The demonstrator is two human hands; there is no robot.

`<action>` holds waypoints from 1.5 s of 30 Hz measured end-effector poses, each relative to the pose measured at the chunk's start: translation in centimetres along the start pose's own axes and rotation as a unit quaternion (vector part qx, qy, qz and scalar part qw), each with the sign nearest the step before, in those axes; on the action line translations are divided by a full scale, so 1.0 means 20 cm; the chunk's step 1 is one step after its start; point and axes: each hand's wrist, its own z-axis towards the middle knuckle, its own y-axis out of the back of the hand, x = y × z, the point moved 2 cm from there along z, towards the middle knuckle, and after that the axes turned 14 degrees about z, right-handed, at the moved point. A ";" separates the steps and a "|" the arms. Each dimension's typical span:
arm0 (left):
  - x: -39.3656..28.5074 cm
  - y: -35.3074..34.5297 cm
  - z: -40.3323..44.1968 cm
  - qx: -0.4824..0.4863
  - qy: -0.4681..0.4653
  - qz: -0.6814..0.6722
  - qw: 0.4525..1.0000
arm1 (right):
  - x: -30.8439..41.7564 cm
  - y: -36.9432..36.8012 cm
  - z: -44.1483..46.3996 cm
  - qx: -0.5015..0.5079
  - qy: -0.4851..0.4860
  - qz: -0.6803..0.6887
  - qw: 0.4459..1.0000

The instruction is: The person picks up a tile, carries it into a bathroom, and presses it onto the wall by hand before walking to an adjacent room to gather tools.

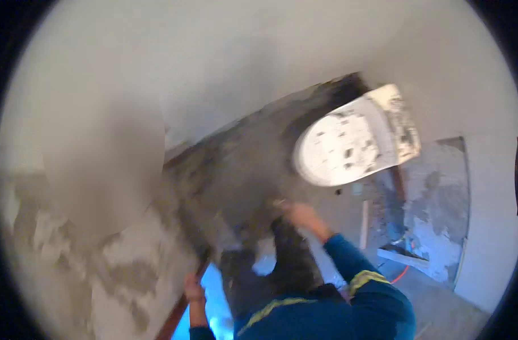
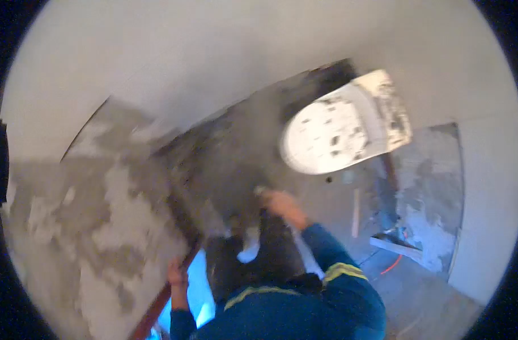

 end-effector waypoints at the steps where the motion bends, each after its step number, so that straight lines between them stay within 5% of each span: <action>1: 0.10 -0.04 0.15 0.011 -0.080 0.067 0.994 | -0.23 -0.17 0.21 0.033 -0.007 -0.086 0.996; 2: 0.19 -0.08 0.29 0.013 -0.159 0.125 0.979 | -0.06 -0.09 0.21 -0.011 0.072 -0.038 0.997; 3: -0.20 -0.25 0.10 -0.003 0.004 -0.089 0.996 | -0.05 -0.13 0.32 -0.002 0.069 -0.024 0.997; 4: -0.38 -0.39 0.05 0.041 -0.032 -0.142 0.989 | 0.04 -0.12 0.43 0.091 -0.012 -0.049 0.995; 5: -0.51 -0.48 0.05 0.059 -0.039 -0.146 0.987 | -0.18 -0.37 0.67 0.086 -0.011 -0.025 0.996; 7: -0.69 -0.63 0.18 0.010 -0.011 -0.074 0.997 | -0.02 -0.39 0.83 0.104 0.024 -0.036 0.994; 10: -0.36 -0.74 1.41 -0.040 -0.198 -0.006 0.979 | -0.12 -0.67 1.25 0.060 0.171 -0.045 0.982; 12: -0.78 -1.03 1.24 0.035 -0.166 -0.181 0.969 | -0.19 -0.82 1.47 0.049 0.180 -0.052 0.981; 15: -1.02 -1.25 1.41 -0.011 -0.134 -0.161 0.978 | -0.36 -0.98 1.73 0.038 0.206 -0.060 0.976; 18: -1.16 -1.44 1.53 0.036 -0.218 -0.163 0.962 | -0.54 -1.02 1.97 0.025 0.201 -0.077 0.976; 20: -1.21 -1.55 1.69 0.070 -0.229 -0.243 0.940 | -0.57 -0.99 2.10 0.046 0.330 -0.130 0.934; 22: -1.40 -1.53 1.54 -0.022 -0.414 -0.038 0.909 | -0.54 -0.98 2.19 0.011 0.328 -0.105 0.939; 24: -1.48 -1.54 1.54 -0.044 -0.512 -0.041 0.857 | -0.44 -0.94 2.21 -0.032 0.324 -0.082 0.942; 26: -1.51 -1.52 1.55 -0.067 -0.609 -0.044 0.789 | -0.35 -0.91 2.25 -0.032 0.180 -0.031 0.983; 30: -1.56 -1.48 1.58 -0.109 -0.602 -0.079 0.787 | -0.26 -0.87 2.35 0.047 0.319 -0.151 0.935; 33: -1.61 -1.48 1.59 -0.102 -0.580 -0.142 0.795 | -0.26 -0.82 2.20 0.034 0.260 -0.100 0.960; 36: -1.61 -1.46 1.57 -0.100 -0.594 -0.160 0.782 | -0.34 -0.84 2.14 0.005 0.380 0.037 0.924; 38: -1.59 -1.48 1.55 -0.030 -0.476 -0.156 0.865 | -0.51 -0.87 2.25 0.020 0.345 -0.071 0.936; 42: -1.62 -1.53 1.51 -0.053 -0.484 -0.265 0.832 | -0.76 -0.90 2.53 0.013 0.382 -0.144 0.913; 44: -1.65 -1.54 1.61 -0.058 -0.513 -0.187 0.836 | -0.84 -0.91 2.64 0.018 0.560 -0.063 0.826; 45: -1.65 -1.57 1.64 -0.055 -0.513 -0.187 0.836 | -0.89 -0.95 2.73 0.016 0.559 -0.065 0.827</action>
